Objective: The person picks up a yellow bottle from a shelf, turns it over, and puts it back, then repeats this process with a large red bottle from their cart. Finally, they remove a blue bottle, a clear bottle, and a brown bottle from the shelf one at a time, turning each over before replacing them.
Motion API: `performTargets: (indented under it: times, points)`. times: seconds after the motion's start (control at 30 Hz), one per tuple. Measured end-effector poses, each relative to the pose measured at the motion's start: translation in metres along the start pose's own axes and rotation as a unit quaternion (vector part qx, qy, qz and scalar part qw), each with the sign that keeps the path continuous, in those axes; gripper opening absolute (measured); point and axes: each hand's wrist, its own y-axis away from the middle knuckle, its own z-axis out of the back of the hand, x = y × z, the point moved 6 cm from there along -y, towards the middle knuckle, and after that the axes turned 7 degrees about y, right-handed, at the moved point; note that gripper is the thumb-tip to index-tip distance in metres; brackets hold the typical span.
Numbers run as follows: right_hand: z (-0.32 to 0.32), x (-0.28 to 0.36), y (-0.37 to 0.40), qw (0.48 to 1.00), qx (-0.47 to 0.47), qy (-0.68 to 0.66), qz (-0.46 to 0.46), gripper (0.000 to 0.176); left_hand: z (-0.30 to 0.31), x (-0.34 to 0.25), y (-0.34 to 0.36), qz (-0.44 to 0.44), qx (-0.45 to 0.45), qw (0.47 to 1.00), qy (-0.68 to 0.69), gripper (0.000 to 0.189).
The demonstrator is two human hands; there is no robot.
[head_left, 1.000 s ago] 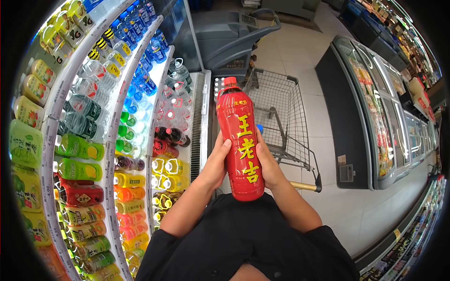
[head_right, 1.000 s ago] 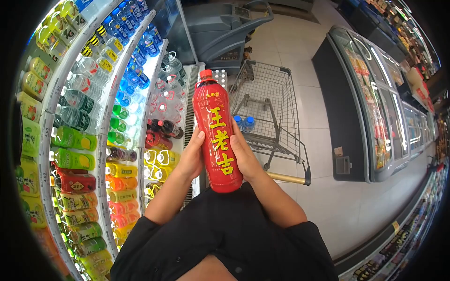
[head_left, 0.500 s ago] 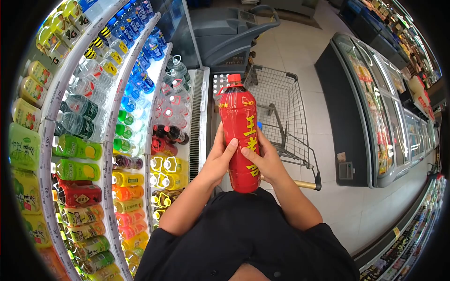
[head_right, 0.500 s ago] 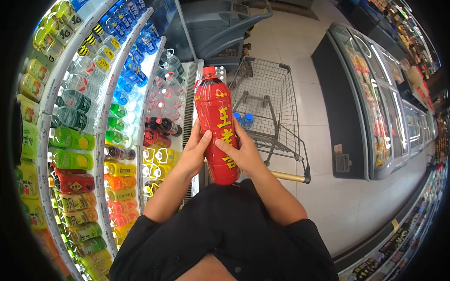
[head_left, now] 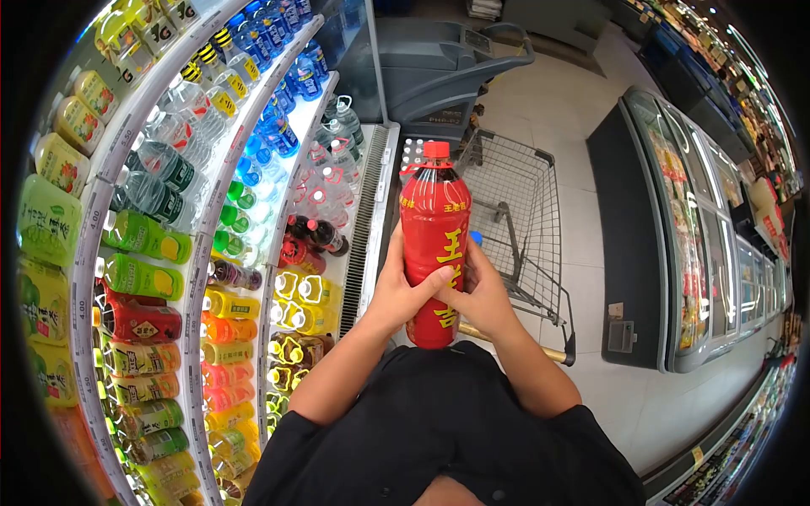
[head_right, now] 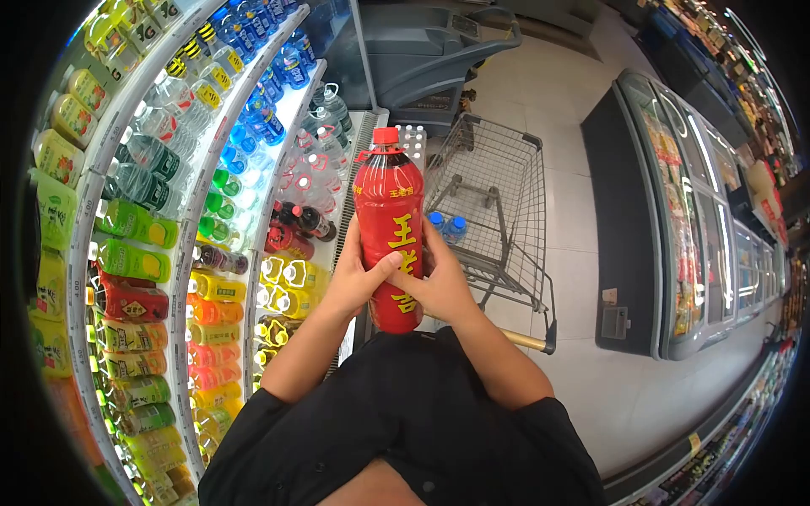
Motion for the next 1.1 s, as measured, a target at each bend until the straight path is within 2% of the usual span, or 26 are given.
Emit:
performTargets:
  times: [0.03, 0.1, 0.13, 0.23, 0.3, 0.37, 0.4, 0.43, 0.5, 0.53, 0.57, 0.63, 0.7, 0.77, 0.83, 0.9, 0.97, 1.03, 1.1]
  points:
    - [-0.003, -0.002, 0.001, 1.0, 0.012, -0.002, -0.002, 0.093, 0.001, -0.002, -0.001, -0.004, -0.011, 1.0, -0.003, 0.086]
    - [-0.006, -0.001, 0.004, 0.995, 0.016, 0.103, 0.005, 0.101, 0.005, -0.004, 0.0, 0.026, -0.041, 0.999, -0.013, 0.079]
    - [-0.004, -0.007, 0.004, 0.99, -0.002, 0.142, 0.02, 0.104, 0.004, -0.013, 0.001, 0.009, -0.06, 0.998, -0.034, 0.073]
    - [-0.006, 0.004, 0.001, 0.976, 0.034, 0.201, 0.072, 0.103, 0.005, -0.026, 0.008, -0.065, -0.082, 0.99, -0.096, 0.084]
    - [-0.006, 0.024, -0.01, 0.976, 0.076, 0.191, 0.074, 0.099, 0.013, -0.025, 0.015, -0.084, -0.107, 0.987, -0.091, 0.088]
    - [-0.004, 0.033, -0.025, 0.944, 0.196, 0.252, 0.083, 0.092, 0.019, -0.025, 0.022, -0.1, -0.129, 0.983, -0.084, 0.091]
    - [0.004, 0.041, -0.034, 0.922, 0.22, 0.279, 0.15, 0.088, 0.022, -0.029, 0.026, -0.12, -0.148, 0.974, -0.125, 0.093]
    - [0.002, 0.053, -0.044, 0.92, 0.233, 0.277, 0.151, 0.088, 0.024, -0.033, 0.03, -0.141, -0.168, 0.961, -0.167, 0.094]
    - [-0.003, 0.097, -0.059, 0.935, 0.254, 0.189, 0.162, 0.091, 0.032, -0.038, 0.036, -0.161, -0.202, 0.942, -0.214, 0.093]
    - [-0.009, 0.109, -0.066, 0.92, 0.264, 0.202, 0.208, 0.097, 0.036, -0.038, 0.039, -0.187, -0.21, 0.927, -0.248, 0.093]
    - [-0.018, 0.121, -0.071, 0.918, 0.274, 0.198, 0.209, 0.097, 0.04, -0.038, 0.041, -0.213, -0.216, 0.91, -0.283, 0.093]
    - [-0.046, 0.135, -0.076, 0.87, 0.321, 0.316, 0.199, 0.099, 0.048, -0.04, 0.044, -0.227, -0.225, 0.899, -0.3, 0.094]
    - [-0.067, 0.131, -0.088, 0.861, 0.334, 0.319, 0.211, 0.096, 0.058, -0.044, 0.048, -0.255, -0.226, 0.882, -0.327, 0.095]
    - [-0.088, 0.122, -0.096, 0.809, 0.351, 0.408, 0.237, 0.091, 0.075, -0.041, 0.048, -0.242, -0.241, 0.883, -0.321, 0.093]
    - [-0.108, 0.115, -0.103, 0.806, 0.365, 0.403, 0.236, 0.086, 0.092, -0.04, 0.048, -0.234, -0.261, 0.901, -0.257, 0.09]
    - [-0.126, 0.099, -0.11, 0.785, 0.357, 0.463, 0.206, 0.085, 0.108, -0.037, 0.048, -0.244, -0.262, 0.892, -0.276, 0.088]
    - [-0.141, 0.077, -0.123, 0.775, 0.363, 0.483, 0.185, 0.082, 0.131, -0.028, 0.043, -0.196, -0.29, 0.901, -0.255, 0.097]
    - [-0.155, 0.059, -0.13, 0.779, 0.361, 0.458, 0.231, 0.075, 0.147, -0.025, 0.038, -0.187, -0.285, 0.911, -0.234, 0.095]
    - [-0.164, 0.034, -0.137, 0.781, 0.352, 0.464, 0.224, 0.072, 0.18, -0.004, 0.037, -0.181, -0.325, 0.858, -0.354, 0.093]
